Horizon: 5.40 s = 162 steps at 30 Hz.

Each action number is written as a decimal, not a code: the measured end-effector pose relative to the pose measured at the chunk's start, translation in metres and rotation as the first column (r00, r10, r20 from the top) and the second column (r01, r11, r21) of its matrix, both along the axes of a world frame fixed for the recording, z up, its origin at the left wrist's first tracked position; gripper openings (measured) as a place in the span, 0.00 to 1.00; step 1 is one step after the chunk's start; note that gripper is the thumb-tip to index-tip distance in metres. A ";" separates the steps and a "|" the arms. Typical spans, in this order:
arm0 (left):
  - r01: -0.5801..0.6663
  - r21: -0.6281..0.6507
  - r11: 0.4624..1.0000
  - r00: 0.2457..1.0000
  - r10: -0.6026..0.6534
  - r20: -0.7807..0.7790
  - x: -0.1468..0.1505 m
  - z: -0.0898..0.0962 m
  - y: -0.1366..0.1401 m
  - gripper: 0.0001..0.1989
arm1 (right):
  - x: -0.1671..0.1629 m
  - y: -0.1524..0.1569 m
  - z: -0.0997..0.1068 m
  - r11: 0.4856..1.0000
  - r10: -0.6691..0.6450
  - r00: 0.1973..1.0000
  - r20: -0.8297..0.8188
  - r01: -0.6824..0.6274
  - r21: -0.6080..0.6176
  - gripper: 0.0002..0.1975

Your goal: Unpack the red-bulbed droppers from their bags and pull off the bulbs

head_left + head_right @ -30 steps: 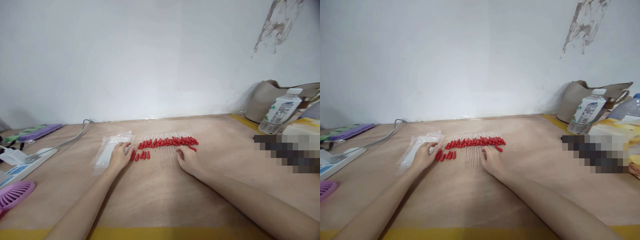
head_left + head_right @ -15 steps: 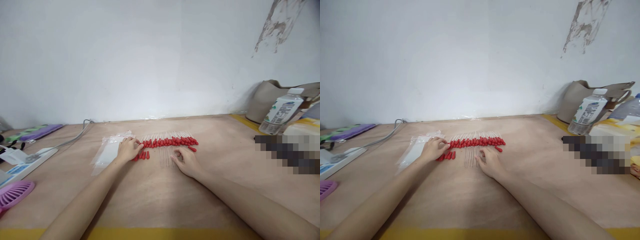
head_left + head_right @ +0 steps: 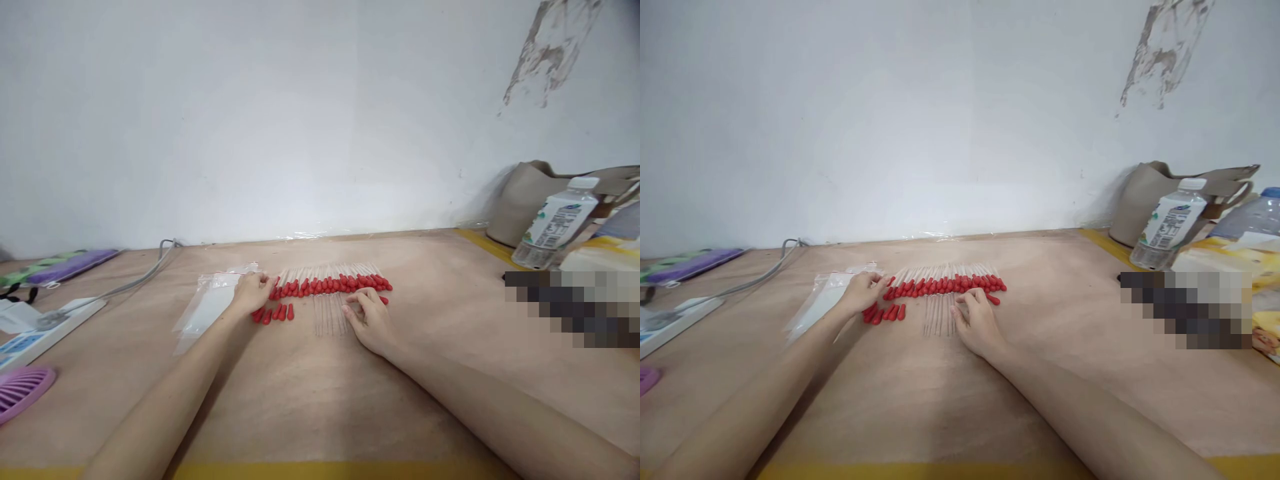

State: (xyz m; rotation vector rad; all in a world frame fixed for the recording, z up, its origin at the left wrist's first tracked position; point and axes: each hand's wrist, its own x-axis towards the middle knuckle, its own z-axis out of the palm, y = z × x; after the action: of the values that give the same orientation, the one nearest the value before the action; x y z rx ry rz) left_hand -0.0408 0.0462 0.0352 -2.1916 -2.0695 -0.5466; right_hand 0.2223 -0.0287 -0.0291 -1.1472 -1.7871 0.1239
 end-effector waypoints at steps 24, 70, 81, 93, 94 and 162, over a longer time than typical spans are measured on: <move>0.641 0.357 0.679 0.755 -0.641 -0.137 0.049 -0.033 -0.088 0.07 | 0.008 -0.014 0.008 0.939 0.092 0.905 0.415 -0.217 0.266 0.07; 0.843 0.231 0.486 0.521 -0.844 -0.126 0.059 -0.034 -0.096 0.09 | 0.018 -0.030 0.013 0.777 0.161 0.772 0.615 -0.483 0.403 0.06; 0.452 0.463 0.763 0.845 -0.532 0.052 0.019 -0.022 -0.071 0.09 | 0.031 -0.018 0.017 0.902 0.039 0.945 0.326 -0.174 0.394 0.09; -0.019 0.066 0.998 0.982 0.006 0.188 -0.041 -0.016 -0.031 0.17 | 0.019 0.009 0.004 0.996 -0.089 0.982 0.168 0.088 0.011 0.07; -0.025 0.047 0.999 0.983 0.016 0.185 -0.041 -0.017 -0.030 0.17 | 0.018 0.010 0.003 0.996 -0.094 0.982 0.166 0.094 0.010 0.06; 0.623 0.412 0.665 0.689 -0.716 0.112 0.046 -0.037 -0.086 0.03 | 0.025 -0.012 0.013 0.965 0.092 0.932 0.351 -0.170 0.199 0.24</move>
State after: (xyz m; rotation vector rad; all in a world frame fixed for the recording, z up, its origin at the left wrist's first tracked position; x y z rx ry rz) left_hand 0.0057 -0.0398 -0.0018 -2.7124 -0.9990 -1.2157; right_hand 0.2469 -0.0407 -0.0159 -0.9229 -2.1214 -0.2084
